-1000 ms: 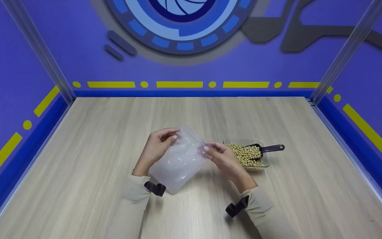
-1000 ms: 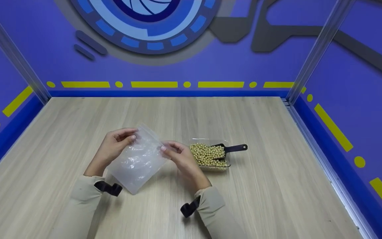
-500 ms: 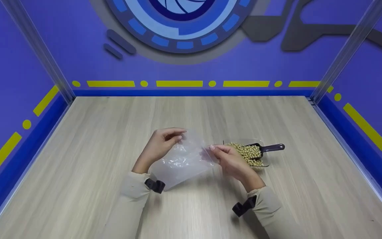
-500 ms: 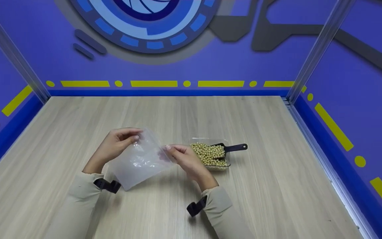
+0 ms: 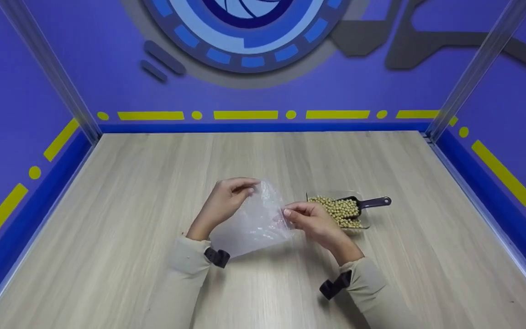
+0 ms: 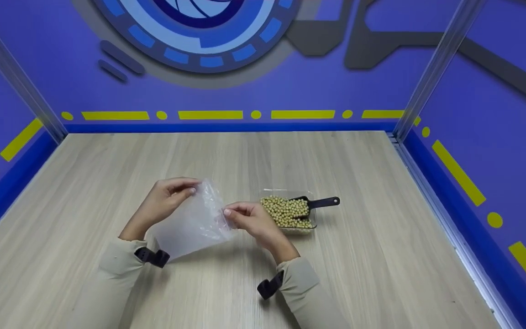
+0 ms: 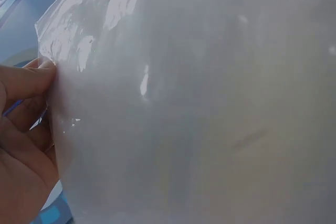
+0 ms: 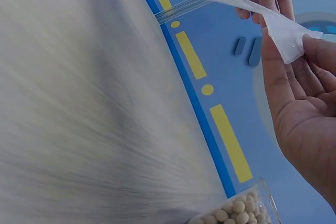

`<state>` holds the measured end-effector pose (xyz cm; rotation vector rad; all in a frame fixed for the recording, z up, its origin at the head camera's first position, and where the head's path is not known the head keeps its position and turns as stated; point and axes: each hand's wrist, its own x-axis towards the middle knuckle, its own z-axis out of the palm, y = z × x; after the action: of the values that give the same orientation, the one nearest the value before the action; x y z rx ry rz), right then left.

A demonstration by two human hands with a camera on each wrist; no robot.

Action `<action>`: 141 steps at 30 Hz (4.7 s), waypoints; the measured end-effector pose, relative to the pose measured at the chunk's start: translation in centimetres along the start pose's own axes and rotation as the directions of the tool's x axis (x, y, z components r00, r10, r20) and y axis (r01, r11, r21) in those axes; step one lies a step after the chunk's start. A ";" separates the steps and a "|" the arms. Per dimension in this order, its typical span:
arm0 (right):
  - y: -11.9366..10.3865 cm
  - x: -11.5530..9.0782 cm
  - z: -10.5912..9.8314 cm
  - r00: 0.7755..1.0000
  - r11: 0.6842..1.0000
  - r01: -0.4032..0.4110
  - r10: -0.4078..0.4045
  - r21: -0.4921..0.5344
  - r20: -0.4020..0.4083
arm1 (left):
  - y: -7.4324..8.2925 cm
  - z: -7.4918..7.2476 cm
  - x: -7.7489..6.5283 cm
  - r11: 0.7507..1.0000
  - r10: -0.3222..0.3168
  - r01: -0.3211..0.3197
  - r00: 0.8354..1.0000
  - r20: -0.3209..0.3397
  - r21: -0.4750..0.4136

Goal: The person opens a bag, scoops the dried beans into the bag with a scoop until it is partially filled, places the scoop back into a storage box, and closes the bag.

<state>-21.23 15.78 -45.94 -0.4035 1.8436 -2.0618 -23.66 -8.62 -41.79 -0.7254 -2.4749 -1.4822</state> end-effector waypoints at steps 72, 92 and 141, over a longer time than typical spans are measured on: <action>0.3 0.0 0.8 0.997 0.997 0.021 -0.016 0.077 -0.072 | 1.2 4.9 -1.7 0.999 0.035 -0.033 0.998 0.055 -0.032; 0.5 -0.2 0.8 0.990 0.997 0.079 -0.082 -0.024 -0.117 | 1.1 5.2 -1.6 0.998 -0.044 0.047 0.997 0.071 -0.043; 1.1 0.1 1.6 0.965 0.960 0.186 -0.219 -0.209 -0.144 | 1.0 4.9 -1.8 0.997 -0.051 0.062 0.970 0.237 -0.042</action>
<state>-20.60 14.18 -46.87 -0.5045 2.1959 -2.1090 -21.12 -4.59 -44.04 -0.8954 -2.6596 -1.5646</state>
